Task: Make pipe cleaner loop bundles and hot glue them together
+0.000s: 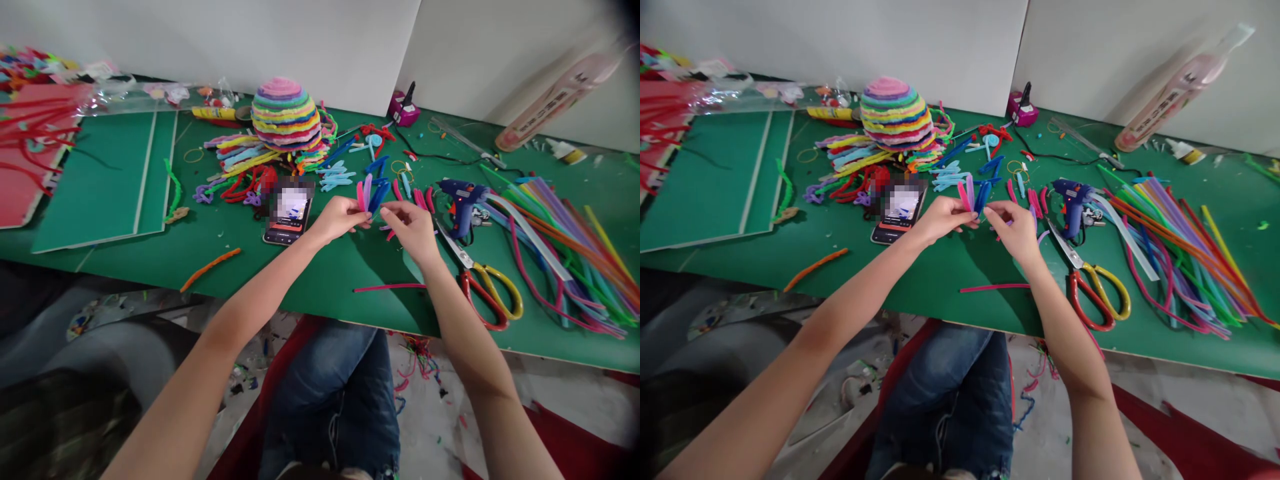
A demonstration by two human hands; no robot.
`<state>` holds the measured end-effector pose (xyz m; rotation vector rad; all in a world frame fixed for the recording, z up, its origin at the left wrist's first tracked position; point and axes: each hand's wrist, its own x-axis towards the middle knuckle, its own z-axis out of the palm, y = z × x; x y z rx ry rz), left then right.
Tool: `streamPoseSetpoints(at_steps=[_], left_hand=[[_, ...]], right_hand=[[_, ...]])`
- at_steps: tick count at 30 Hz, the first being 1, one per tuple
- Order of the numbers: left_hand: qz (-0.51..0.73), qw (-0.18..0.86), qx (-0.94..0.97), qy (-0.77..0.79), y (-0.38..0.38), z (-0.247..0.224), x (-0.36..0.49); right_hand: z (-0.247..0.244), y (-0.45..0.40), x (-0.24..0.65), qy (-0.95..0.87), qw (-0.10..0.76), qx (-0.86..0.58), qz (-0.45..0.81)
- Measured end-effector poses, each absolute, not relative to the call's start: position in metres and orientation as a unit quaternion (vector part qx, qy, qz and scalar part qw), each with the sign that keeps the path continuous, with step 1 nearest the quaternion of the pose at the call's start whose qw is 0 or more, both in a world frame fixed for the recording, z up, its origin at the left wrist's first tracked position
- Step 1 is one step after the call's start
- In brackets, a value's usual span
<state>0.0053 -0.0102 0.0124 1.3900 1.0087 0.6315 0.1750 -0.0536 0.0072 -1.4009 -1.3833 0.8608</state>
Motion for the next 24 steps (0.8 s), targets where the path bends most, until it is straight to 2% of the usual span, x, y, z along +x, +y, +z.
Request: streamPoseSetpoints(at_steps=[5, 17, 24], left_hand=[[0.229, 0.623, 0.621, 0.416, -0.0122, 0.0103, 0.0076], [0.232, 0.712, 0.531, 0.397, -0.0128, 0.0145, 0.0042], [0.206, 0.711, 0.541, 0.399, -0.0147, 0.0158, 0.0054]], right_hand=[[0.0067, -0.0544, 0.1719, -0.565, 0.476, -0.57, 0.361], [-0.0003, -0.053, 0.171, -0.585, 0.507, -0.555, 0.304], [0.0019, -0.0549, 0.1685, -0.586, 0.476, -0.584, 0.297]])
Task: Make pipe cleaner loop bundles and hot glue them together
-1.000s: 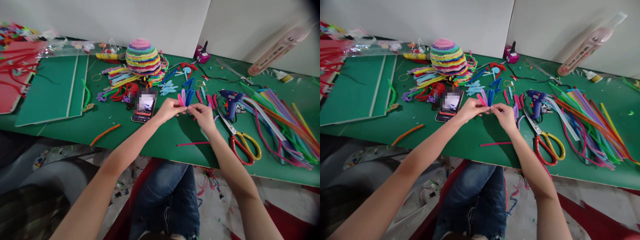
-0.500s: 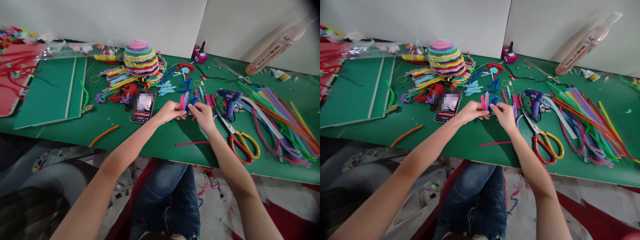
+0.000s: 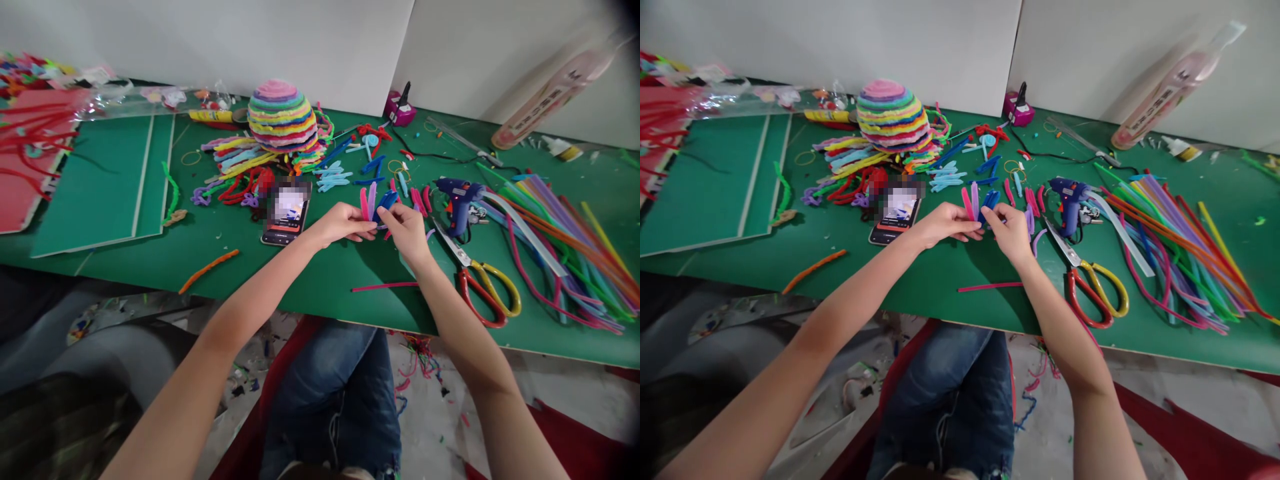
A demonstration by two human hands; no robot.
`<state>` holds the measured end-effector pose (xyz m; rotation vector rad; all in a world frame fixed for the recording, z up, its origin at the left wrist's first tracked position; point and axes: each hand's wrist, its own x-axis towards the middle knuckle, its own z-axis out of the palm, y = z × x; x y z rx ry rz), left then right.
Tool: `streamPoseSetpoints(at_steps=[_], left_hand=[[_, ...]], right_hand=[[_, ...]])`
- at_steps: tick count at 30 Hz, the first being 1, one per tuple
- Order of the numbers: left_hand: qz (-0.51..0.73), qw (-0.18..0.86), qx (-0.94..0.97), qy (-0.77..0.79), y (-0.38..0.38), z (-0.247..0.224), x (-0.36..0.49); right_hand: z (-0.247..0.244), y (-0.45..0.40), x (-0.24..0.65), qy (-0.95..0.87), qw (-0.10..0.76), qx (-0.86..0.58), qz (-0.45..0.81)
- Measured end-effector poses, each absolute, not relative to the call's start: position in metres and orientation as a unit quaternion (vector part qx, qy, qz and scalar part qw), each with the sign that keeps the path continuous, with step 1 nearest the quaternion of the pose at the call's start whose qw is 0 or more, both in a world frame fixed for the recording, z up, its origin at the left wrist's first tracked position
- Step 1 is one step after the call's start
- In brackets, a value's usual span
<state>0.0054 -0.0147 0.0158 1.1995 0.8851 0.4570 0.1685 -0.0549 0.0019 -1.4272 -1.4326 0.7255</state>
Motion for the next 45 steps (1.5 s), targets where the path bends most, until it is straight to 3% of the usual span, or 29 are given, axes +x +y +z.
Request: streamPoseSetpoints(at_steps=[14, 28, 45], left_hand=[[0.253, 0.691, 0.535, 0.415, -0.018, 0.016, 0.012], [0.279, 0.679, 0.563, 0.38, -0.015, 0.008, 0.007], [0.33, 0.625, 0.608, 0.362, -0.015, 0.008, 0.01]], right_hand=[[-0.001, -0.054, 0.169, -0.579, 0.49, -0.576, 0.305], [0.013, -0.058, 0.169, -0.605, 0.448, -0.583, 0.306], [0.003, -0.054, 0.17, -0.562, 0.498, -0.563, 0.346]])
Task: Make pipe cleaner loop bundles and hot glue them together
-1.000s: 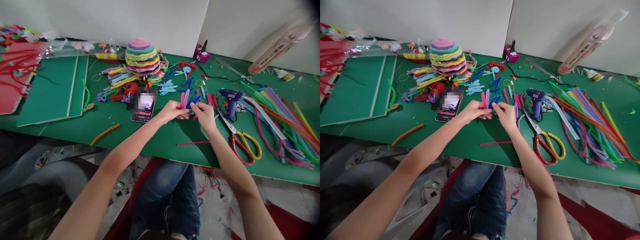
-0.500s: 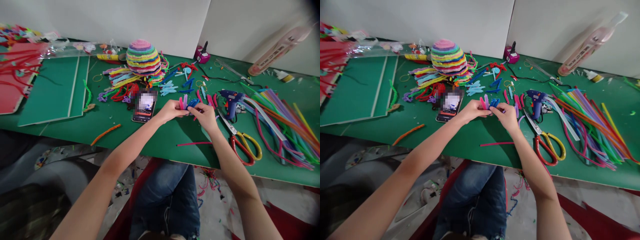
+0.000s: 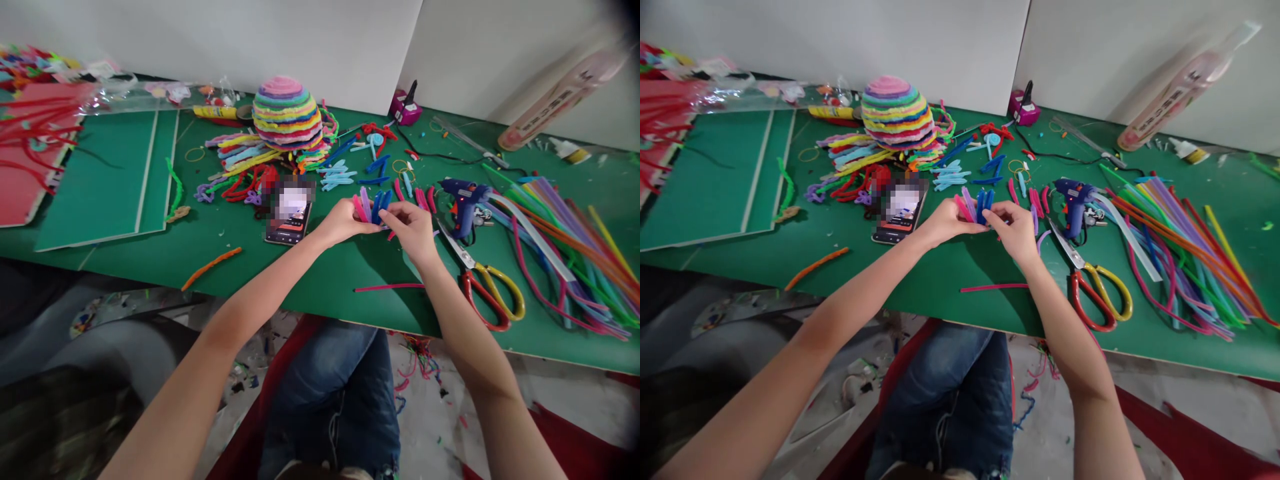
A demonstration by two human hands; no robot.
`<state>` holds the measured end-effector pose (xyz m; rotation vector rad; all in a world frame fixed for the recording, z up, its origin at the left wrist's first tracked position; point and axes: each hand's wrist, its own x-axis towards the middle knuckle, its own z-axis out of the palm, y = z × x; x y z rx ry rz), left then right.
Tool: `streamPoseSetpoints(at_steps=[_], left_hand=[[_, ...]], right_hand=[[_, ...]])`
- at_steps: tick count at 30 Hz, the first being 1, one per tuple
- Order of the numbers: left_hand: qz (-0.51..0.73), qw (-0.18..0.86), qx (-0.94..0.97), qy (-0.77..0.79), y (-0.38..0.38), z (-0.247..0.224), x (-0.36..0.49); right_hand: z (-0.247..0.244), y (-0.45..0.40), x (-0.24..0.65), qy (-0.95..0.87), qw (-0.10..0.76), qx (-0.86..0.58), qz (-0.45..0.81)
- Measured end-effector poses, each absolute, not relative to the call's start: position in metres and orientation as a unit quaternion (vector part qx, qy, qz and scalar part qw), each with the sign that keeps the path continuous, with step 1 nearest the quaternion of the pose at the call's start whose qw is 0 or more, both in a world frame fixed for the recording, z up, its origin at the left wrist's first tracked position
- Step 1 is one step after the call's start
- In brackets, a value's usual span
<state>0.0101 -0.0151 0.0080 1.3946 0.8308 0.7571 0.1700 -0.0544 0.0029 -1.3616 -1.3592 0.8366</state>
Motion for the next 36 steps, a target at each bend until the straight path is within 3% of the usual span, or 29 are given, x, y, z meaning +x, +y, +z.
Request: streamPoseSetpoints(at_steps=[15, 36], left_hand=[[0.334, 0.686, 0.535, 0.363, -0.015, -0.004, 0.016], [0.322, 0.703, 0.504, 0.383, -0.015, 0.004, 0.015]], right_hand=[[-0.001, -0.053, 0.169, -0.597, 0.447, -0.558, 0.364], [-0.006, -0.053, 0.17, -0.55, 0.518, -0.53, 0.385]])
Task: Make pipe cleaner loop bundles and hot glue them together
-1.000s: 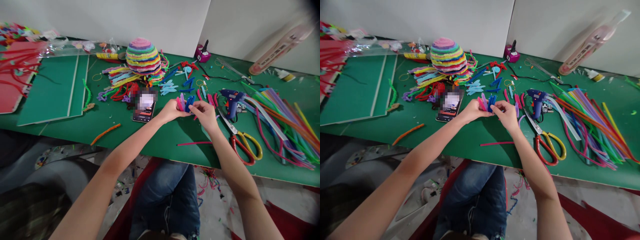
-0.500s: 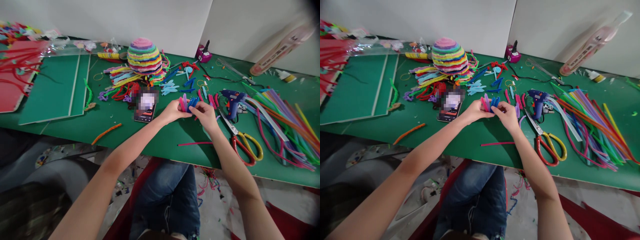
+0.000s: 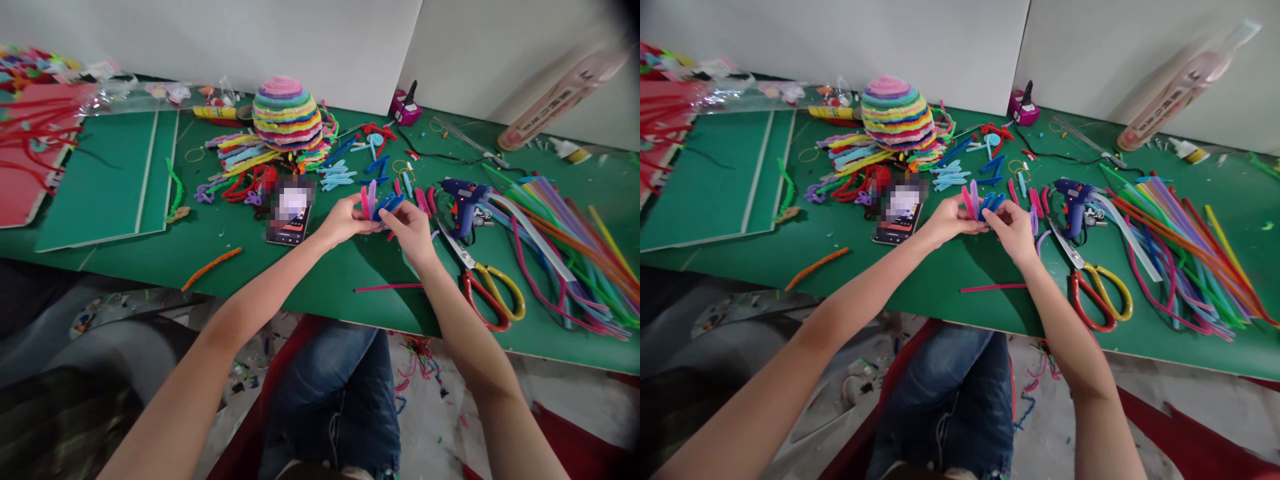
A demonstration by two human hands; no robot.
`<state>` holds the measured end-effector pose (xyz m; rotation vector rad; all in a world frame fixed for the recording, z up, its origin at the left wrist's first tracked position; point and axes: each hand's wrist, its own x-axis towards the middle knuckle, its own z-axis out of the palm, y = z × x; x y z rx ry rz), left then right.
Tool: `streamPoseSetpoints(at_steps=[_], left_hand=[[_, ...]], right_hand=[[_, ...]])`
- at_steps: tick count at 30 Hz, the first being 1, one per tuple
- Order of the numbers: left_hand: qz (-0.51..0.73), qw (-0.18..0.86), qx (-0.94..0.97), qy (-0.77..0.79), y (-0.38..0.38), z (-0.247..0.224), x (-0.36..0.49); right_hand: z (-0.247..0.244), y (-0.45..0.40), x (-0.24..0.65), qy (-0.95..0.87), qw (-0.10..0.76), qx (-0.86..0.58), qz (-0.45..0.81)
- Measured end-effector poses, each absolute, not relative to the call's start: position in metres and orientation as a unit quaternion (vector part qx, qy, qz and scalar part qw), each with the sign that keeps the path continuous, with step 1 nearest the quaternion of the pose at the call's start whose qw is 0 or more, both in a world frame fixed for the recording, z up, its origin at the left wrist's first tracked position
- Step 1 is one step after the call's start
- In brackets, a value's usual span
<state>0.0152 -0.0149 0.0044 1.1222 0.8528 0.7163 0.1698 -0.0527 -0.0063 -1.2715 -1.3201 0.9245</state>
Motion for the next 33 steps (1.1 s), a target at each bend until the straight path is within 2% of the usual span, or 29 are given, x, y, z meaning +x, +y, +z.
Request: streamPoseSetpoints(at_steps=[9, 12, 19, 27, 33], left_hand=[[0.286, 0.724, 0.515, 0.36, -0.0171, 0.0039, 0.0135], [0.278, 0.729, 0.53, 0.332, -0.015, -0.0004, 0.0121], [0.314, 0.694, 0.521, 0.386, -0.0156, 0.0073, 0.0121], [0.326, 0.65, 0.567, 0.387, -0.0142, 0.004, 0.0131], [0.344, 0.659, 0.542, 0.392, -0.0122, 0.0052, 0.0136]], right_hand=[[-0.0033, -0.0533, 0.1707, -0.568, 0.483, -0.53, 0.404], [-0.0027, -0.0535, 0.1698, -0.547, 0.495, -0.542, 0.404], [-0.0018, -0.0525, 0.17, -0.506, 0.513, -0.59, 0.363], [0.0007, -0.0536, 0.1702, -0.527, 0.485, -0.582, 0.386], [0.0, -0.0531, 0.1733, -0.526, 0.491, -0.556, 0.415]])
